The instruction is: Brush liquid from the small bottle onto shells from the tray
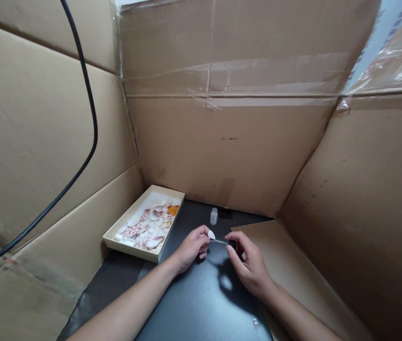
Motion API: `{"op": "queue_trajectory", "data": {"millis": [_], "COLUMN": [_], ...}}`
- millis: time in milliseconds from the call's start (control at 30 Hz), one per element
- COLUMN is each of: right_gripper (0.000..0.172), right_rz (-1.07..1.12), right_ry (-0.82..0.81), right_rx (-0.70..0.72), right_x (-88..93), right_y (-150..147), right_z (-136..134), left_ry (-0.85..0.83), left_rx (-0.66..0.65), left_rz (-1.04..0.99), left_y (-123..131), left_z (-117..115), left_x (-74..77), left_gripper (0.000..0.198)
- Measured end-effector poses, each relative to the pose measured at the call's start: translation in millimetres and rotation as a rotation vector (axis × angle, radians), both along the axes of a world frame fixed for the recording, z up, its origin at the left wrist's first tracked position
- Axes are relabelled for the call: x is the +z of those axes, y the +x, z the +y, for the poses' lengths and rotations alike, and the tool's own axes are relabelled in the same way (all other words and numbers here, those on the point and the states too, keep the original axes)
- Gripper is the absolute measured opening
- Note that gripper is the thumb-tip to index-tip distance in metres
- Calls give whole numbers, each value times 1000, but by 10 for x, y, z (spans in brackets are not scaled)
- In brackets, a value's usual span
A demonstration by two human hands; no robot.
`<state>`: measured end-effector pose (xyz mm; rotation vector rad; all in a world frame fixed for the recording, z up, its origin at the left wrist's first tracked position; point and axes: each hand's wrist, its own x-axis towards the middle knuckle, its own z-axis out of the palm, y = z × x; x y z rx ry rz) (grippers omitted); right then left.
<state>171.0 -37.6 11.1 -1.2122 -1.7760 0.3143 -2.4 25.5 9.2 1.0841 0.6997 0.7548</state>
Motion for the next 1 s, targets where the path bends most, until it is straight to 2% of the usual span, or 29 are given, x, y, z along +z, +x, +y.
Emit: {"op": "queue_trajectory", "data": {"millis": [133, 1000], "right_gripper": [10, 16], "right_rz": [-24, 10], "right_ry": [10, -4], "right_rx": [-27, -34], "right_x": [6, -18], "right_y": [1, 11], "right_z": [3, 19], "left_ry": [2, 8], "left_rx": [4, 27], "left_rz": [-3, 0], "left_y": [-2, -3], "left_z": [-2, -22], "left_x": [9, 45], "left_gripper": [19, 25]}}
